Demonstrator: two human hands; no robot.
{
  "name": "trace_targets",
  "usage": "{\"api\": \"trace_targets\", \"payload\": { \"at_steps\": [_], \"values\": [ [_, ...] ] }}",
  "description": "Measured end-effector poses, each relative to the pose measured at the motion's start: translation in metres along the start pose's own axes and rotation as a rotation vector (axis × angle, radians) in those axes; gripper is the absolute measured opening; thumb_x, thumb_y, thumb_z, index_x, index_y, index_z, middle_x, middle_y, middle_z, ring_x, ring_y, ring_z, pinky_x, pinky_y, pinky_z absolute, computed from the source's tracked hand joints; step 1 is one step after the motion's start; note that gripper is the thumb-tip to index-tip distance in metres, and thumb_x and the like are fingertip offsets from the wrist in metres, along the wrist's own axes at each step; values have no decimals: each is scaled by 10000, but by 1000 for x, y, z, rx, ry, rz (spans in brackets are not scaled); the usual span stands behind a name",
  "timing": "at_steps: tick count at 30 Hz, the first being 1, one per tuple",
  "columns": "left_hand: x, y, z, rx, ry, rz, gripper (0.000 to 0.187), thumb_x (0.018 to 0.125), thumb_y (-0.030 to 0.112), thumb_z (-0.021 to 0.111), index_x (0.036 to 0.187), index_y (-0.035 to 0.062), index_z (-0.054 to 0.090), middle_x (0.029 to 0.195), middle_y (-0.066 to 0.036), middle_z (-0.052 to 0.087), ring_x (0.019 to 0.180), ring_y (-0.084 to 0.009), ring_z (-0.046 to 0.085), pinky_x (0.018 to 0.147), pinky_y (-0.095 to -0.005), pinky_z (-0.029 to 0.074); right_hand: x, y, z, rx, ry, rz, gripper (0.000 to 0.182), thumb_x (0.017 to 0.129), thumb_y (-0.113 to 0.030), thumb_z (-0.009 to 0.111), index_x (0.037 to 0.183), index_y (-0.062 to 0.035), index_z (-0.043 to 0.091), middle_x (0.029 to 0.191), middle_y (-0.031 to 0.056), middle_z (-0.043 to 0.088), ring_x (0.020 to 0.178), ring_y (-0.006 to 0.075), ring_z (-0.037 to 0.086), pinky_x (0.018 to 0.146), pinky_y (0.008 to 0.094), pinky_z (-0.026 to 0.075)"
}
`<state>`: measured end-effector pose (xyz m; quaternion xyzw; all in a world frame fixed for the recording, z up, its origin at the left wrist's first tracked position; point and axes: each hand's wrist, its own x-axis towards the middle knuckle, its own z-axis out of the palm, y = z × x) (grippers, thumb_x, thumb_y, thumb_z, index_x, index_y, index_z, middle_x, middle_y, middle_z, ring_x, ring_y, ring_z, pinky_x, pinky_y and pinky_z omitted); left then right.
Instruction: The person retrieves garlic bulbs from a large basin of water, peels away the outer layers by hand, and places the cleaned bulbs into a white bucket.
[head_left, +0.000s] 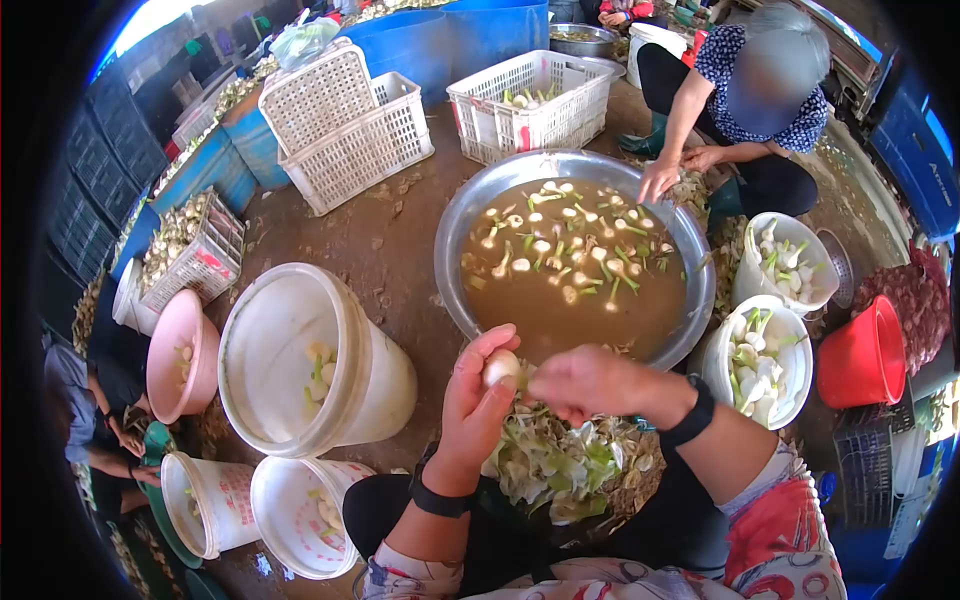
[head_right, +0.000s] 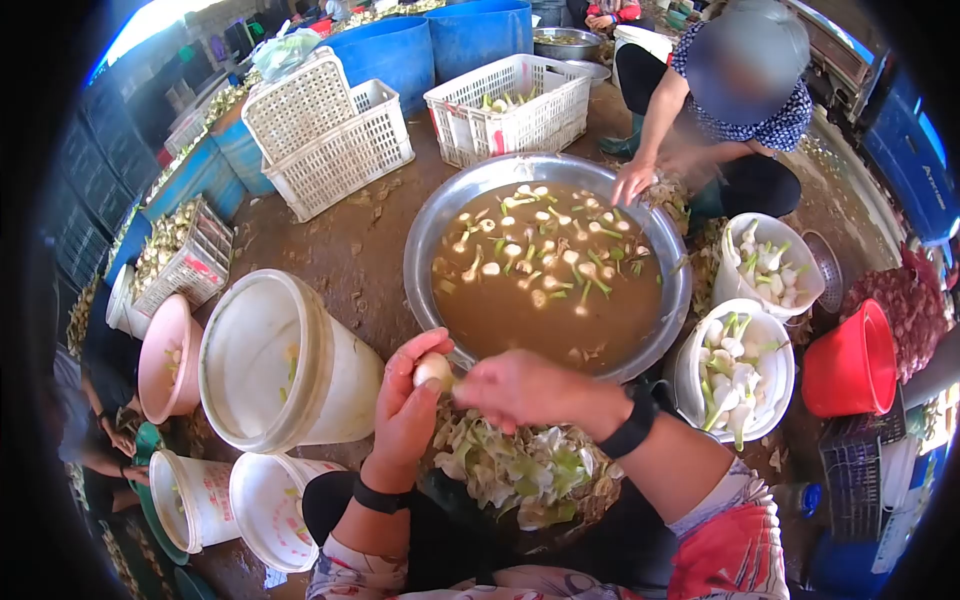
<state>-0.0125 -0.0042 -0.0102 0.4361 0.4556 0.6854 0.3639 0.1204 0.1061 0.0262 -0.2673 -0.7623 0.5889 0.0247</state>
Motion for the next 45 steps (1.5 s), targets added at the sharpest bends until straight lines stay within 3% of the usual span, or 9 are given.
{"api": "trace_targets", "payload": {
  "at_steps": [6, 14, 24, 26, 31, 35, 38, 39, 45],
  "values": [
    [-3, -3, 2, 203, 43, -86, 389, 764, 150, 616, 1111, 9, 508, 1045, -71, 467, 910, -126, 480, 807, -243, 390, -5, 6, 2, -517, 280, -354, 273, 812, -248, 466, 670, -20, 511, 564, 155, 518, 537, 310, 537, 520, 390, 418],
    [2, -1, -2, -392, -190, -361, 406, 757, 59, 590, 1148, 38, 482, 1102, -90, 506, 983, -142, 485, 850, -284, 389, -13, 2, -9, 187, 22, 1, 267, 873, -219, 410, 714, -36, 523, 517, 5, 494, 443, 76, 470, 439, 216, 386],
    [4, 7, 25, -912, -16, -507, 418, 749, 158, 599, 1120, 40, 448, 1043, -105, 529, 998, -204, 482, 868, -321, 375, -9, 7, 7, 815, 241, -133, 261, 880, -223, 408, 748, -16, 497, 530, 7, 474, 438, 75, 432, 434, 204, 356],
    [1, -5, 21, -671, -124, -478, 403, 747, 170, 605, 1094, 28, 456, 1007, -94, 539, 943, -189, 499, 848, -307, 381, -14, -2, 6, 361, 263, -147, 269, 889, -228, 386, 735, -30, 483, 522, 10, 471, 436, 75, 427, 441, 195, 348],
    [-4, -9, 11, -576, -146, -404, 370, 745, 191, 627, 1032, 11, 477, 954, -77, 554, 832, -156, 535, 808, -291, 404, 1, 18, -38, 716, 448, -244, 240, 876, -187, 377, 726, -61, 516, 536, 44, 508, 473, 116, 494, 449, 243, 381],
    [1, -10, 16, -673, 51, -335, 341, 750, 75, 605, 1058, 65, 460, 996, -93, 545, 912, -204, 534, 790, -296, 431, -6, 61, -23, -1091, 86, 109, 197, 831, -161, 405, 744, -62, 552, 649, 92, 563, 578, 230, 570, 545, 327, 449],
    [2, -28, 8, -263, 285, -270, 349, 712, -50, 535, 1024, 58, 423, 1008, -91, 520, 911, -175, 510, 778, -269, 415, 5, 47, -12, -707, 240, -270, 253, 841, -235, 409, 786, -39, 559, 672, 103, 567, 636, 255, 570, 567, 359, 443],
    [2, -31, 9, -170, 265, -209, 364, 703, -68, 518, 1031, 51, 414, 1014, -84, 510, 900, -159, 504, 771, -258, 409, 15, 53, -5, 108, 81, 35, 294, 849, -289, 413, 796, -40, 558, 653, 108, 561, 636, 244, 568, 572, 359, 436],
    [6, -47, 7, -221, 181, -344, 316, 824, 104, 500, 1111, 101, 366, 1117, -87, 474, 1015, -193, 479, 834, -296, 397, 5, 57, -2, -181, 140, -356, 256, 825, -260, 470, 745, -18, 501, 606, 156, 528, 564, 313, 521, 526, 366, 403]
  ]
}}
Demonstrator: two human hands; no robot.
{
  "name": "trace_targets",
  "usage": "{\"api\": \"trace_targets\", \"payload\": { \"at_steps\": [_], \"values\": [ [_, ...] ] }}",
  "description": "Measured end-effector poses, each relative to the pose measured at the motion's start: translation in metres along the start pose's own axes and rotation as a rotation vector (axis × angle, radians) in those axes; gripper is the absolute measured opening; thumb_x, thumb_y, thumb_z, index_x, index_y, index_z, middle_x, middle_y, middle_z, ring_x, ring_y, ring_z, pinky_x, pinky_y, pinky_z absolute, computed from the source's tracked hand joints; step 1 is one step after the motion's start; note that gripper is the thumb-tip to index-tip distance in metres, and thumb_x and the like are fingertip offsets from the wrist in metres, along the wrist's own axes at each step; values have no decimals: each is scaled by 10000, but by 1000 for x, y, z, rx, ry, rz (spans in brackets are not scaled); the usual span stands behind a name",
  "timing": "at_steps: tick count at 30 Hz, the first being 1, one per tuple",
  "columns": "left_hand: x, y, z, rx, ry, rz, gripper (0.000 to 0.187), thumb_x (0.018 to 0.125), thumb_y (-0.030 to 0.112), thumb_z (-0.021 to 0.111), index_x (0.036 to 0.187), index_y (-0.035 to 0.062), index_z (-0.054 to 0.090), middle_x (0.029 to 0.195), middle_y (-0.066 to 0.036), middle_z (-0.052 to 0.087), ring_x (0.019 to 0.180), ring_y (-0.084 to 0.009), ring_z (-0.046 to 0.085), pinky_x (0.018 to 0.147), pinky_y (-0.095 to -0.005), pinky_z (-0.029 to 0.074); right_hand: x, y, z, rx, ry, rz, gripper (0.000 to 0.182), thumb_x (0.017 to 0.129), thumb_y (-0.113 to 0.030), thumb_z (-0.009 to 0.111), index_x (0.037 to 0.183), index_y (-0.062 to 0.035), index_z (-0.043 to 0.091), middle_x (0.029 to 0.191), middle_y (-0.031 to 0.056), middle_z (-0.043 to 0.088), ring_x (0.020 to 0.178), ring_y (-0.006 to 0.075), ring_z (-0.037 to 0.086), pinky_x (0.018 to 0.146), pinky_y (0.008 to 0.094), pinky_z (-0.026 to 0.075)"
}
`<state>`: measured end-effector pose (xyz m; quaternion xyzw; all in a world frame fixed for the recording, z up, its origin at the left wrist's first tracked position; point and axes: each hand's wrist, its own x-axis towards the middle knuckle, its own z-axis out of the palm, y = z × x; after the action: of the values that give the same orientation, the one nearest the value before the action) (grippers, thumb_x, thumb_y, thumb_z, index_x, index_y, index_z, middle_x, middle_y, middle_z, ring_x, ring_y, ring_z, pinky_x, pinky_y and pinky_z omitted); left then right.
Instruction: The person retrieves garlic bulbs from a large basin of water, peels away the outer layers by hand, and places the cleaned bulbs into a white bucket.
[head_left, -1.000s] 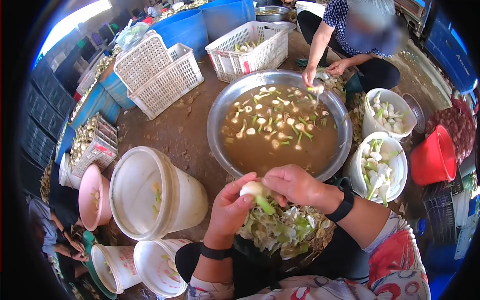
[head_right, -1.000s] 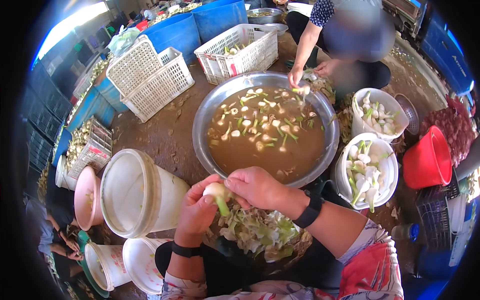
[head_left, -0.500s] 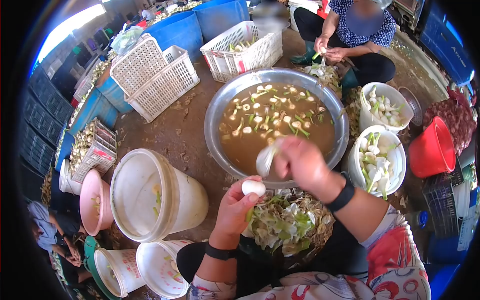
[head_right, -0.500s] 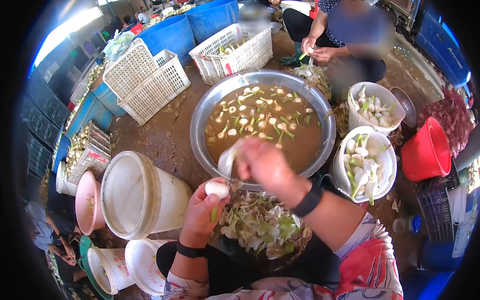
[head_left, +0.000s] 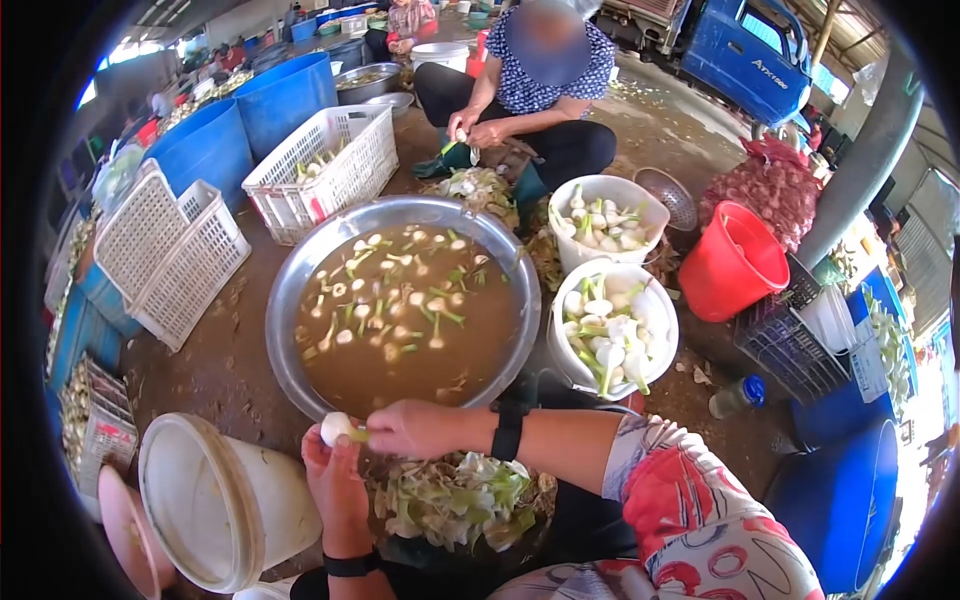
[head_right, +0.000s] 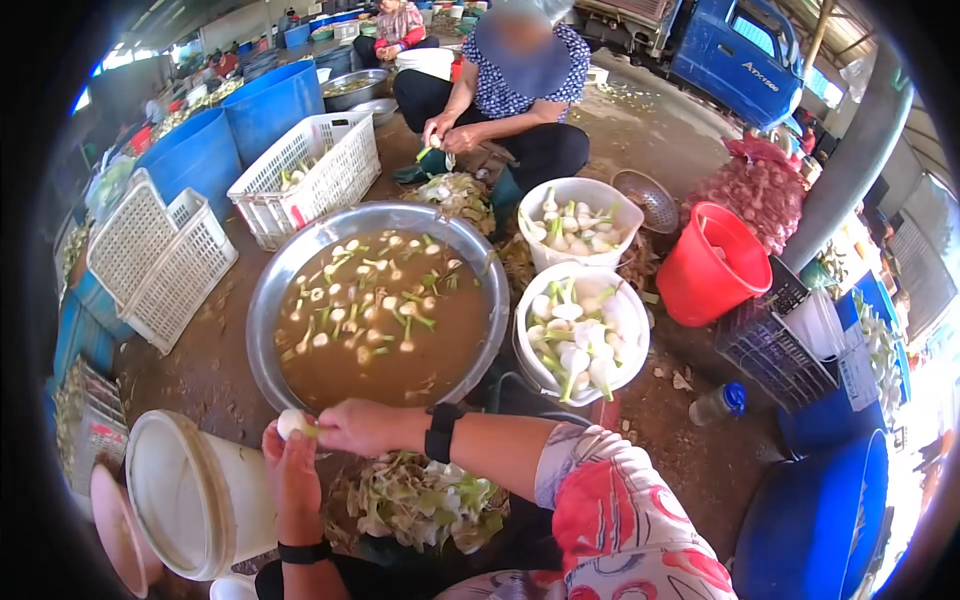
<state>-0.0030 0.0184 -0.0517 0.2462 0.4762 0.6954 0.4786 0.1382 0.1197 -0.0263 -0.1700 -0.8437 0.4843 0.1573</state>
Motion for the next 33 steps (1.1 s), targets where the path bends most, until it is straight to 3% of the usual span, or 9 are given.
{"api": "trace_targets", "payload": {
  "at_steps": [2, 5, 7, 9, 14, 16, 19, 22, 33],
  "values": [
    [-5, -1, 2, 53, 28, -80, 376, 838, 223, 507, 1162, 129, 341, 1157, -45, 454, 1053, -171, 444, 828, -280, 360, 3, 37, -13, -608, 169, -208, 135, 739, -191, 527, 710, -59, 528, 684, 84, 532, 636, 248, 547, 530, 344, 450],
    [-11, 8, 17, -42, 149, -162, 374, 819, 250, 524, 1129, 97, 383, 1096, -50, 490, 986, -149, 470, 797, -290, 376, 5, 83, -86, -1308, 261, 523, 94, 647, -122, 585, 738, -105, 566, 796, 66, 540, 789, 169, 537, 546, 272, 473],
    [-10, 6, 13, 47, 83, -191, 334, 828, 255, 496, 1107, 84, 429, 1056, -68, 521, 949, -160, 502, 766, -280, 392, -15, 169, -154, 305, 1126, 354, 193, 808, -257, 522, 779, -67, 534, 672, 61, 532, 543, 171, 521, 461, 285, 452],
    [-10, 4, 18, 29, 73, -201, 314, 826, 241, 495, 1088, 74, 448, 1028, -73, 536, 922, -164, 519, 750, -274, 400, -28, 109, -186, 573, 1333, 534, 369, 857, -418, 397, 905, -65, 494, 671, 65, 562, 489, 149, 506, 453, 279, 450],
    [-10, -4, 24, 24, 4, -295, 233, 835, 187, 485, 1013, 36, 491, 935, -90, 570, 835, -170, 557, 702, -263, 429, -34, 178, -148, 299, 384, 1031, 312, 802, -326, 514, 810, -15, 541, 601, 95, 549, 486, 188, 529, 410, 283, 425],
    [-10, -15, 23, 91, -1, -276, 221, 833, 174, 485, 1004, 33, 494, 926, -83, 572, 833, -164, 555, 700, -259, 427, -8, 218, -145, -812, -434, 1040, 245, 778, -252, 522, 849, -20, 557, 669, 135, 587, 626, 274, 585, 547, 353, 478],
    [-2, -22, 27, 172, -68, -285, 200, 829, 151, 483, 987, 30, 499, 911, -68, 574, 832, -150, 551, 700, -252, 420, -10, 266, -106, -777, 338, 813, 248, 764, -190, 454, 906, -2, 530, 822, 191, 593, 718, 333, 582, 665, 394, 465],
    [7, -31, 22, 184, -119, -332, 187, 833, 149, 480, 977, 33, 506, 904, -54, 574, 840, -137, 546, 713, -249, 409, 25, 284, -76, -747, 518, 987, 242, 744, -182, 455, 897, -13, 536, 899, 200, 580, 855, 346, 552, 734, 405, 446],
    [45, -45, 28, 78, -56, -534, 196, 837, 154, 482, 1003, 49, 495, 880, -44, 574, 814, -140, 548, 704, -265, 427, 26, 349, -33, 472, 230, 1069, 231, 793, -200, 442, 876, 6, 508, 825, 220, 562, 789, 383, 538, 673, 452, 414]
  ]
}}
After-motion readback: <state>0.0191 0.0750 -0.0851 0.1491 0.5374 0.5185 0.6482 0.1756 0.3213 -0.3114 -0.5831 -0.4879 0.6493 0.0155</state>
